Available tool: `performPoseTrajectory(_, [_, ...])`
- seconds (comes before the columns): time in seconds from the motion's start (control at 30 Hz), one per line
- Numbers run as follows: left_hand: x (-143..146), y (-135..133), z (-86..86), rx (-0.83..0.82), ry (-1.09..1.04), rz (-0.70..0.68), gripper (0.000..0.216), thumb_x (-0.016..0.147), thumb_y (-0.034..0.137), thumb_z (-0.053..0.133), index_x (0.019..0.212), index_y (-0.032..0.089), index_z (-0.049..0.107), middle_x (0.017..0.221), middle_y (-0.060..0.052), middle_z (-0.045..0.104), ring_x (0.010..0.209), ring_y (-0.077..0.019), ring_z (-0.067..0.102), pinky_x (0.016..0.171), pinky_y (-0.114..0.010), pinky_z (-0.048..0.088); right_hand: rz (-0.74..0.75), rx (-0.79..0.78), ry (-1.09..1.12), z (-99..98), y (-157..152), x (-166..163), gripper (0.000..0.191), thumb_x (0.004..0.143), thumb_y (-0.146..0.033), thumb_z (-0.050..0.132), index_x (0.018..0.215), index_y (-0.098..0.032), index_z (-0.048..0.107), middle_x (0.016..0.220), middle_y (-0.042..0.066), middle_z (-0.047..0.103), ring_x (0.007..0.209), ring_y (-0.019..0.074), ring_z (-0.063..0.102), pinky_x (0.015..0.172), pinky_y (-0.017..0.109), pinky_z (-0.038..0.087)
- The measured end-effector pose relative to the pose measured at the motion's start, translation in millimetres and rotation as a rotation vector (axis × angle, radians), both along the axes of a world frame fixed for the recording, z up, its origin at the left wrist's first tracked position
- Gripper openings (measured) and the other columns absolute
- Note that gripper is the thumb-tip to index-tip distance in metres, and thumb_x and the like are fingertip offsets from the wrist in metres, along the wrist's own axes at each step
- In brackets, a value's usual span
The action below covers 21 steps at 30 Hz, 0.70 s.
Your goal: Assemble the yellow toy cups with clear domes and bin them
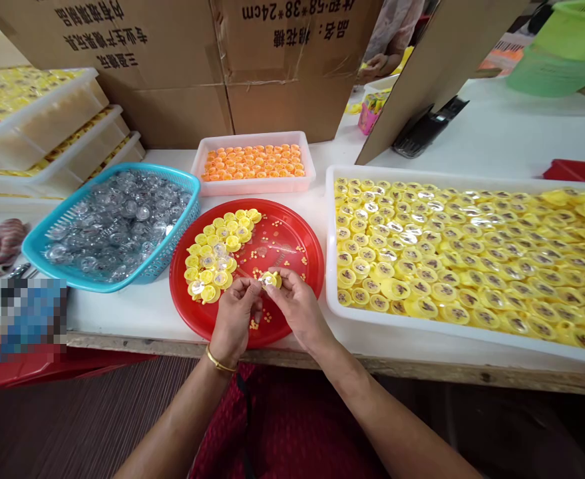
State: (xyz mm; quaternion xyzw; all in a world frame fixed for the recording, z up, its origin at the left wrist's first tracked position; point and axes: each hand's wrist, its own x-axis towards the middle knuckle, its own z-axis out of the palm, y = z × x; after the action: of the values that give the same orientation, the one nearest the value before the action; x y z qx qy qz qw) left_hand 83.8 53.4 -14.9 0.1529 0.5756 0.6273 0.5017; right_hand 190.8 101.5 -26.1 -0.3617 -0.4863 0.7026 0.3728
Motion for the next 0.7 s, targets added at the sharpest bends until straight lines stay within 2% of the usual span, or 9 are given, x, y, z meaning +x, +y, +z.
performPoseTrajectory(0.17, [6.5, -0.6, -0.9, -0.012, -0.116, 0.035, 0.038, 0.061, 0.041, 0.080, 0.073, 0.015, 0.055, 0.050, 0.006, 0.052, 0.039, -0.0042, 0.043, 0.037, -0.015, 0.031, -0.009, 0.086, -0.075, -5.4, -1.2, -1.5, 0.040, 0.078, -0.038, 0.067, 0.111, -0.020, 0.054, 0.107, 0.006, 0.064, 0.096, 0.0212, 0.062, 0.087, 0.033, 0.051])
performPoseTrajectory(0.37, [12.9, -1.7, -0.2, -0.039, -0.023, 0.049, 0.037, 0.065, 0.045, 0.076, 0.070, 0.016, 0.053, 0.047, 0.005, 0.054, 0.036, -0.0060, 0.045, 0.037, -0.017, 0.033, -0.042, 0.184, -0.190, -11.4, -2.1, -0.7, 0.035, 0.085, -0.040, 0.059, 0.114, -0.020, 0.055, 0.105, 0.007, 0.063, 0.095, 0.0226, 0.061, 0.087, 0.036, 0.051])
performPoseTrajectory(0.57, [17.1, -3.1, -0.8, -0.051, 0.049, 0.038, 0.037, 0.068, 0.048, 0.072, 0.067, 0.017, 0.052, 0.044, 0.004, 0.054, 0.036, -0.0065, 0.044, 0.038, -0.017, 0.031, -0.053, 0.223, -0.215, -8.7, -3.1, -0.1, 0.031, 0.087, -0.040, 0.057, 0.111, -0.021, 0.057, 0.102, 0.006, 0.064, 0.089, 0.0211, 0.061, 0.081, 0.033, 0.050])
performPoseTrajectory(0.7, [16.0, -3.9, -5.0, -0.078, 0.104, -0.026, 0.037, 0.073, 0.050, 0.067, 0.068, 0.016, 0.052, 0.045, 0.004, 0.051, 0.038, -0.0076, 0.045, 0.038, -0.018, 0.032, -0.058, 0.222, -0.237, -6.3, -3.3, -0.3, 0.028, 0.088, -0.039, 0.055, 0.109, -0.021, 0.059, 0.095, 0.004, 0.065, 0.083, 0.0200, 0.062, 0.076, 0.031, 0.051])
